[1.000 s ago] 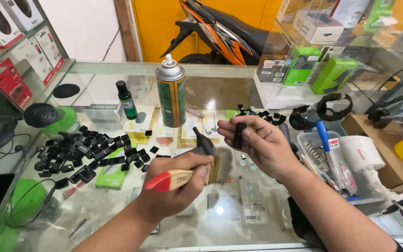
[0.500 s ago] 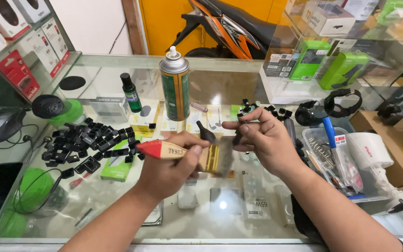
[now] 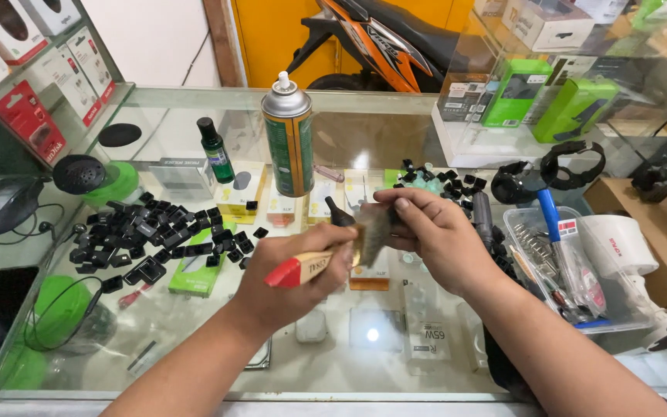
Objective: Cleaning individual mechanical keyboard keys using a paintbrush.
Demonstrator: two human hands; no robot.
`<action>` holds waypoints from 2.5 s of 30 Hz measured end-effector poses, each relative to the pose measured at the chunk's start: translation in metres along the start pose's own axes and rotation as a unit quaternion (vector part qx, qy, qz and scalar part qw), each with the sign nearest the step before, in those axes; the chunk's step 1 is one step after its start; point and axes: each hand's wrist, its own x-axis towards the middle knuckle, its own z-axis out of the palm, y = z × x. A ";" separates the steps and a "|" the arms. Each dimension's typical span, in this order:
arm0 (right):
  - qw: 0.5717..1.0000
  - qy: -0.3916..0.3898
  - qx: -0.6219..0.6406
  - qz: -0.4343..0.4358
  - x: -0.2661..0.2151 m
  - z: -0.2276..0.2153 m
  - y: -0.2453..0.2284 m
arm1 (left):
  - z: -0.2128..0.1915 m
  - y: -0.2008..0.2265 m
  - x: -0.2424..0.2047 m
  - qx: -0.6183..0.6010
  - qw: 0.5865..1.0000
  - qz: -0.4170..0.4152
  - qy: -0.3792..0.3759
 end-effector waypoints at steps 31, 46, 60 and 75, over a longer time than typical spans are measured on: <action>0.998 -0.060 -0.014 -0.017 -0.007 0.000 -0.006 | 0.000 -0.003 0.000 -0.007 1.000 0.003 0.016; 0.998 -0.002 -0.062 0.005 0.006 -0.013 0.006 | 0.001 -0.009 -0.001 -0.066 0.998 -0.019 0.016; 0.996 0.012 -0.078 0.049 -0.006 0.001 -0.017 | 0.005 -0.005 -0.004 -0.012 0.996 0.089 -0.028; 0.995 -0.002 -0.099 -0.001 0.003 -0.012 -0.006 | 0.014 0.010 -0.001 0.107 0.983 0.146 0.002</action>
